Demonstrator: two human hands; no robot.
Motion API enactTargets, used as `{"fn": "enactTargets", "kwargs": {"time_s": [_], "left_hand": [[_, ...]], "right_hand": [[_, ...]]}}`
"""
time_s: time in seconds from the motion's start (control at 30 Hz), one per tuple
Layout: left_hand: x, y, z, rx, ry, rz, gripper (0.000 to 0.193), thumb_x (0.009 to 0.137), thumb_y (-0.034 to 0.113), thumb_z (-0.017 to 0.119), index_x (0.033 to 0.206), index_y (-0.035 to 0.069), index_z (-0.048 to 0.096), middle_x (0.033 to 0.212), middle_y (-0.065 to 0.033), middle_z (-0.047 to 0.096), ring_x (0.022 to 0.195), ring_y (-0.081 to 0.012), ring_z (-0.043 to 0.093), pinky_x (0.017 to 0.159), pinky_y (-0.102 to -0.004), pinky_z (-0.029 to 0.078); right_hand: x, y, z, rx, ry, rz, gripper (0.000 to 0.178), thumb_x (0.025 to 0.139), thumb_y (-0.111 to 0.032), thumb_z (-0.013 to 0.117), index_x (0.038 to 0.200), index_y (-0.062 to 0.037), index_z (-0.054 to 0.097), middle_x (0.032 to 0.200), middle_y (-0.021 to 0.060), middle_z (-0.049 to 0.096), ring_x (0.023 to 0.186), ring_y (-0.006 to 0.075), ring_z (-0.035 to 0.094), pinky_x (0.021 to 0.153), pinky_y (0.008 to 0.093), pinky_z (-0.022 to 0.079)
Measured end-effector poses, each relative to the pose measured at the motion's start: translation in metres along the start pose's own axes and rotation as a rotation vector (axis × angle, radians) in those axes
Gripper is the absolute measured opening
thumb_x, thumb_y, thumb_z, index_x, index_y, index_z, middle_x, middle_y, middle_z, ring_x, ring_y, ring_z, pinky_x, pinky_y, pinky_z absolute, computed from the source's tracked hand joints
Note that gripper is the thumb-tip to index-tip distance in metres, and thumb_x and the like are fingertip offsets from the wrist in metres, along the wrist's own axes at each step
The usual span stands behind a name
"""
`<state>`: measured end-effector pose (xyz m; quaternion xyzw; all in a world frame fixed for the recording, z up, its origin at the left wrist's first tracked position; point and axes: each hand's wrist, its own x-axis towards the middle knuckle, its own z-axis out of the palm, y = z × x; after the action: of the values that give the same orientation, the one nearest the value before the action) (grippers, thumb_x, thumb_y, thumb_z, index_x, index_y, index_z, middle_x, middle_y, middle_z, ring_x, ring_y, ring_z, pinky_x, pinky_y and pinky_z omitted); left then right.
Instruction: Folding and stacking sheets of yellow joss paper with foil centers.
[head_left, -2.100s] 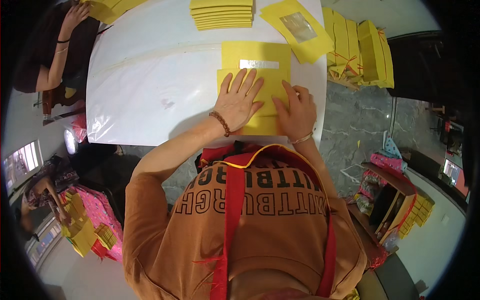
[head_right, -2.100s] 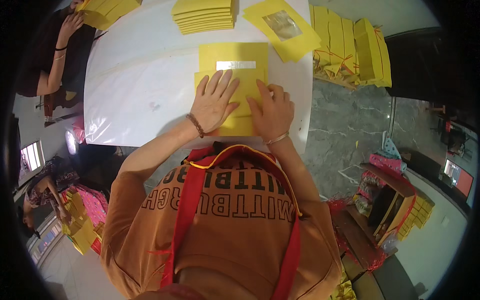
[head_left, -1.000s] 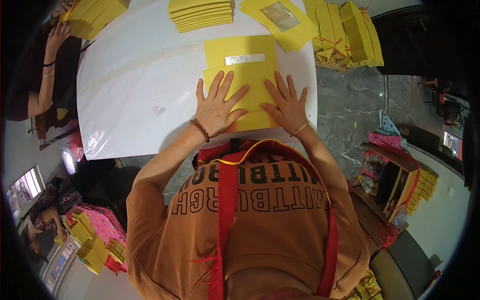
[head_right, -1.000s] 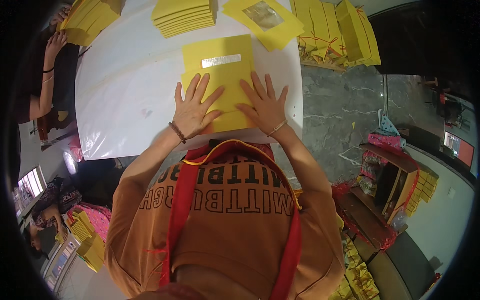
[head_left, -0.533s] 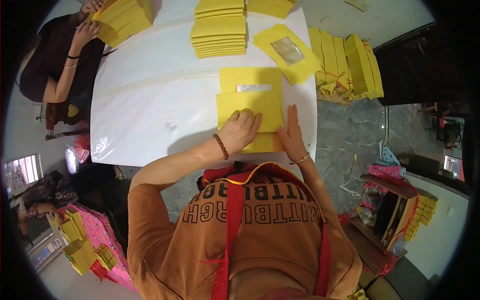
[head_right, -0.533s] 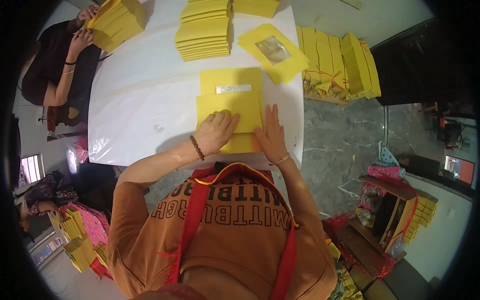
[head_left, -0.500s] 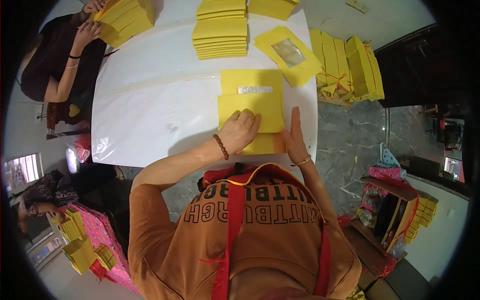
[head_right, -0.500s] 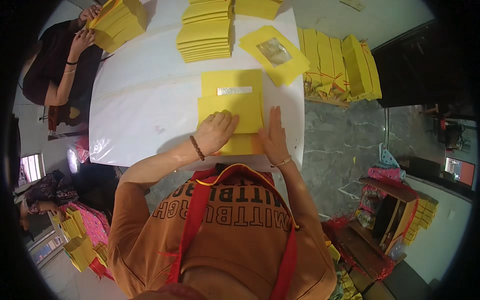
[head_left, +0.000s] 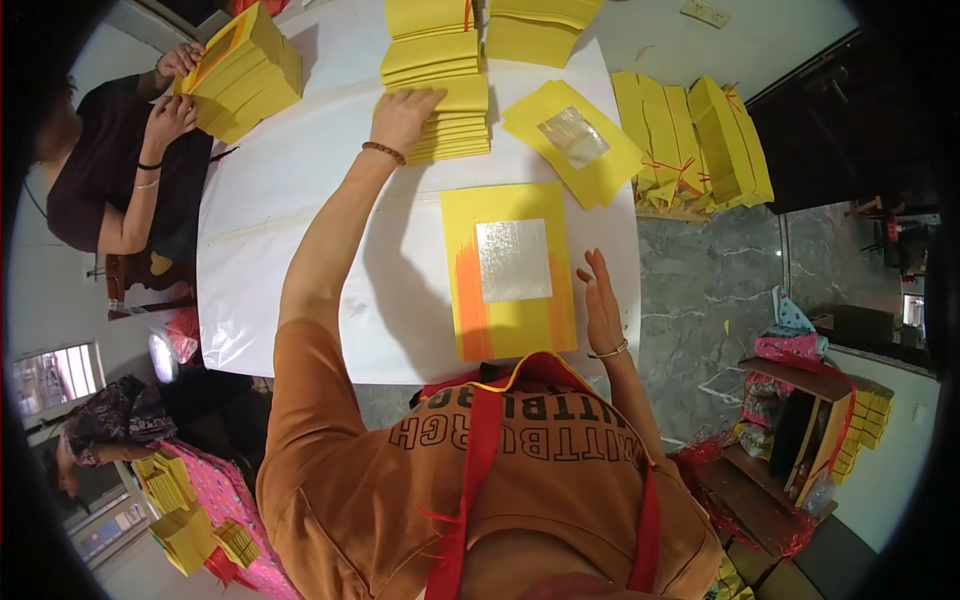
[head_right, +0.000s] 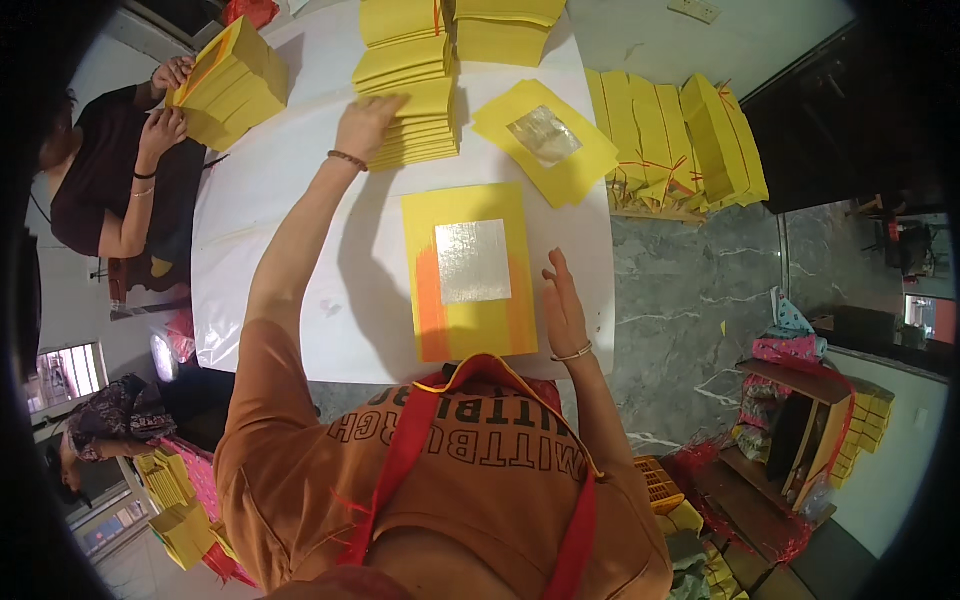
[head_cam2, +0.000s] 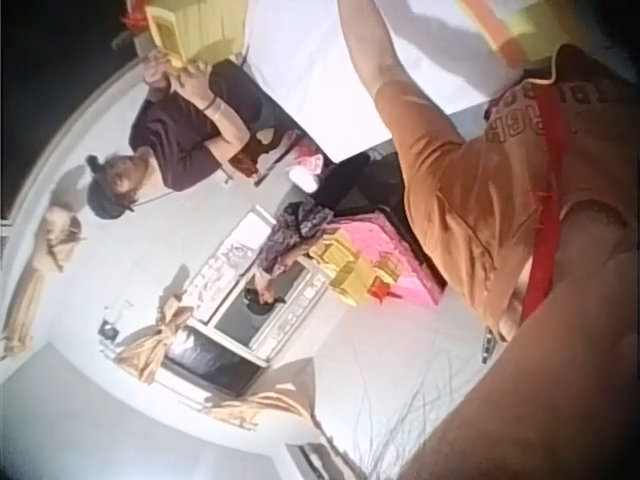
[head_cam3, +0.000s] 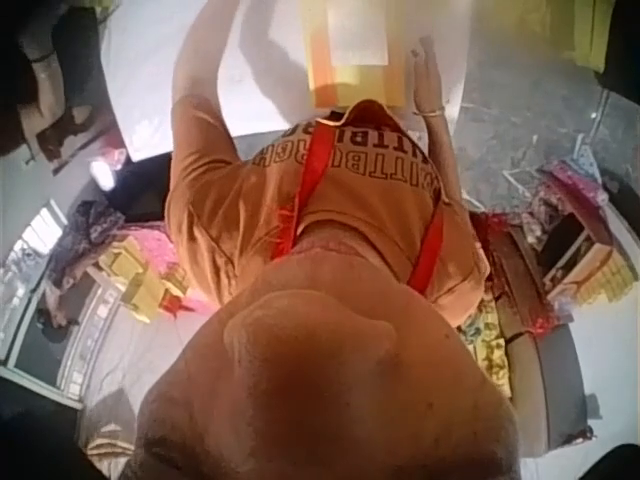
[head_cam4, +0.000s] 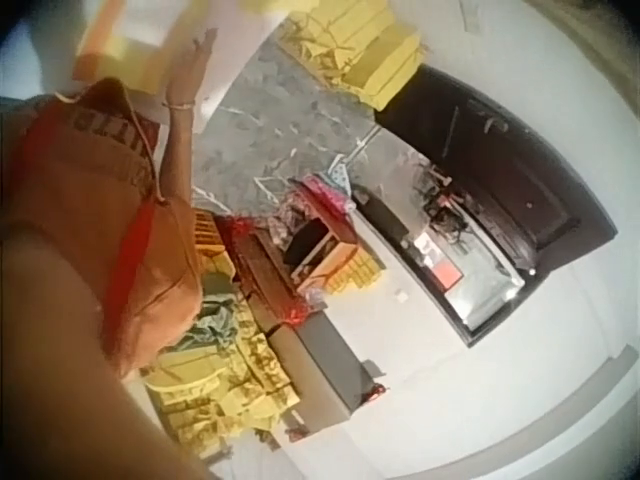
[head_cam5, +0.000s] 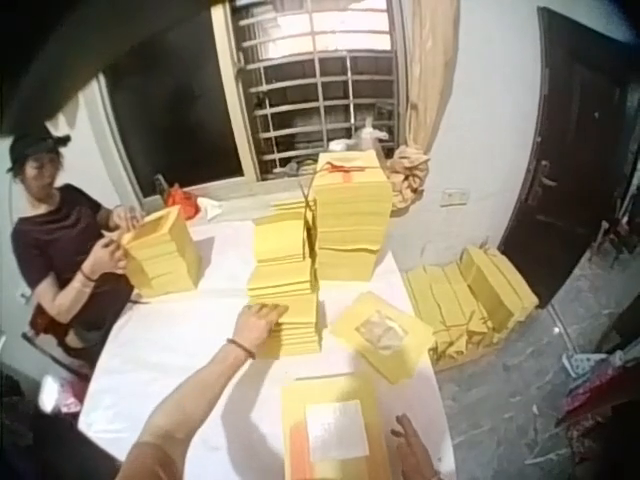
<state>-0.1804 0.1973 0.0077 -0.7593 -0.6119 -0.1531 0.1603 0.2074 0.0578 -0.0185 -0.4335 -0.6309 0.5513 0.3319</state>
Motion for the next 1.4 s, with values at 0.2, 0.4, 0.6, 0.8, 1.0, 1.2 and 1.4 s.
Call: {"fn": "enactTargets", "kwargs": {"time_s": [0.2, 0.4, 0.6, 0.8, 1.0, 1.2, 1.4], "left_hand": [[0.011, -0.003, 0.015, -0.075, -0.115, -0.019, 0.035, 0.084, 0.016, 0.054, 0.119, 0.018, 0.053, 0.105, -0.0045, 0.062, 0.093, -0.0242, 0.057, 0.075, -0.0382, 0.045], [0.002, -0.003, 0.025, -0.138, -0.258, -0.079, 0.038, 0.090, 0.025, 0.048, 0.127, 0.019, 0.045, 0.121, -0.0091, 0.053, 0.107, -0.0274, 0.051, 0.088, -0.0409, 0.041], [-0.009, 0.003, 0.025, -0.140, -0.273, -0.042, 0.056, 0.087, 0.046, 0.048, 0.134, 0.018, 0.036, 0.133, -0.0130, 0.042, 0.120, -0.0281, 0.039, 0.098, -0.0435, 0.031], [-0.003, -0.005, 0.026, -0.123, -0.254, -0.017, 0.053, 0.085, 0.044, 0.051, 0.128, 0.014, 0.044, 0.124, -0.0102, 0.047, 0.116, -0.0260, 0.041, 0.094, -0.0417, 0.034], [0.003, -0.002, 0.019, -0.093, -0.295, 0.046, 0.047, 0.085, 0.040, 0.054, 0.123, 0.012, 0.049, 0.113, -0.0092, 0.056, 0.104, -0.0262, 0.050, 0.086, -0.0388, 0.039], [0.000, -0.001, 0.020, -0.063, -0.203, 0.081, 0.050, 0.083, 0.043, 0.056, 0.124, 0.014, 0.049, 0.114, -0.0082, 0.055, 0.103, -0.0261, 0.049, 0.085, -0.0387, 0.039], [0.002, 0.009, 0.012, -0.003, -0.207, 0.057, 0.061, 0.077, 0.047, 0.061, 0.128, 0.017, 0.044, 0.118, -0.0063, 0.053, 0.105, -0.0257, 0.048, 0.084, -0.0399, 0.038]], "right_hand": [[-0.009, 0.011, -0.002, 0.011, 0.060, 0.128, 0.051, 0.095, -0.025, 0.035, 0.138, 0.0016, 0.025, 0.136, 0.0210, 0.038, 0.120, 0.0305, 0.044, 0.101, 0.0357, 0.032], [-0.003, 0.025, 0.007, -0.021, 0.017, 0.086, 0.049, 0.095, -0.023, 0.036, 0.135, 0.0032, 0.030, 0.131, 0.0216, 0.044, 0.119, 0.0286, 0.046, 0.100, 0.0332, 0.033], [-0.009, 0.023, 0.010, -0.060, 0.034, 0.096, 0.048, 0.095, -0.026, 0.034, 0.132, 0.0049, 0.034, 0.126, 0.0225, 0.048, 0.118, 0.0296, 0.047, 0.099, 0.0330, 0.035], [-0.008, 0.025, 0.015, 0.000, 0.081, 0.083, 0.049, 0.096, -0.029, 0.034, 0.130, 0.0057, 0.037, 0.121, 0.0223, 0.052, 0.113, 0.0298, 0.050, 0.096, 0.0331, 0.036], [-0.011, 0.036, 0.017, 0.006, 0.135, 0.117, 0.047, 0.096, -0.030, 0.035, 0.126, 0.0038, 0.043, 0.116, 0.0200, 0.056, 0.108, 0.0281, 0.054, 0.093, 0.0329, 0.039], [-0.009, 0.043, 0.016, -0.007, 0.144, 0.063, 0.042, 0.095, -0.029, 0.037, 0.120, 0.0022, 0.050, 0.111, 0.0203, 0.059, 0.103, 0.0299, 0.057, 0.089, 0.0328, 0.042], [-0.008, 0.039, 0.016, -0.044, 0.150, 0.064, 0.041, 0.095, -0.028, 0.038, 0.118, 0.0020, 0.051, 0.107, 0.0195, 0.060, 0.100, 0.0293, 0.059, 0.087, 0.0333, 0.043]]}}
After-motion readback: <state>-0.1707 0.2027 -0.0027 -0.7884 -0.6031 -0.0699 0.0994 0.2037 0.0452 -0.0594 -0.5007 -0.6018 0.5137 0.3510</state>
